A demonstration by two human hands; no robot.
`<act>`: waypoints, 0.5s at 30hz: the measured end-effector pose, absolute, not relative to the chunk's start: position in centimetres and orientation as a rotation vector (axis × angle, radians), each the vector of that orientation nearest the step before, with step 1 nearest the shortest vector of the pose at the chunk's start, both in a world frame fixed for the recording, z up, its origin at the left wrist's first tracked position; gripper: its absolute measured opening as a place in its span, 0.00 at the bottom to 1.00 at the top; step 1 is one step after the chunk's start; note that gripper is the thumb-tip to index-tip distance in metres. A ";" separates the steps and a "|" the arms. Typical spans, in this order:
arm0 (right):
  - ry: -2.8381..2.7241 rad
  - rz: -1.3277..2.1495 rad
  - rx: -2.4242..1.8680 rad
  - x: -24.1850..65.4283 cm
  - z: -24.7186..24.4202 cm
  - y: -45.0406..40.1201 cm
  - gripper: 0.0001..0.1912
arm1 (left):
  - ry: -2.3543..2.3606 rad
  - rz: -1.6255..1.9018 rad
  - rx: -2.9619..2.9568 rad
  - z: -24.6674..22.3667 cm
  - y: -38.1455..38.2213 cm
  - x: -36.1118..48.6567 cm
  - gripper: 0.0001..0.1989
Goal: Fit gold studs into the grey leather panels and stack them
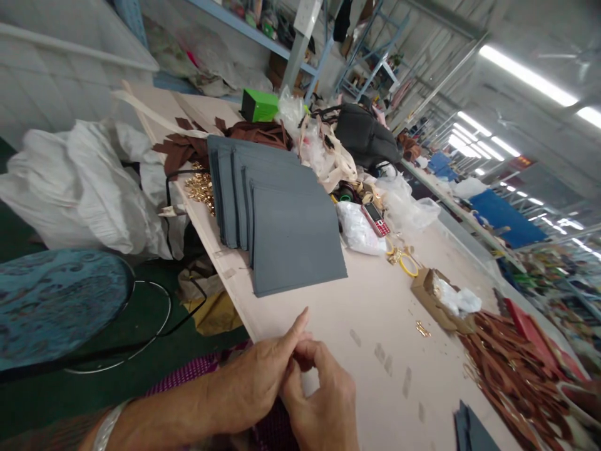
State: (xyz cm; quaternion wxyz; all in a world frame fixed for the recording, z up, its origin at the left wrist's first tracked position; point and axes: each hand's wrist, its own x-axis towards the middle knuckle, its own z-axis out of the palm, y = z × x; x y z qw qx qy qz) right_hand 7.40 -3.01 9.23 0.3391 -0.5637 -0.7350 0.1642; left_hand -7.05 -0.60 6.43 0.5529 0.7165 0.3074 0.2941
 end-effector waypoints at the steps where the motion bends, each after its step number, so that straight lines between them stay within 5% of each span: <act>1: -1.914 0.383 -1.470 7.1 9.1 -2.9 0.10 | 0.742 0.700 1.701 6.4 -0.4 -7.2 0.34; 8: -1.941 0.273 -1.435 5.8 8.8 -1.4 0.10 | 0.775 0.725 1.689 6.6 0.8 -8.4 0.36; 15: -1.805 0.666 -1.558 4.4 8.9 0.0 0.09 | 0.916 0.756 1.556 6.6 0.9 -8.6 0.35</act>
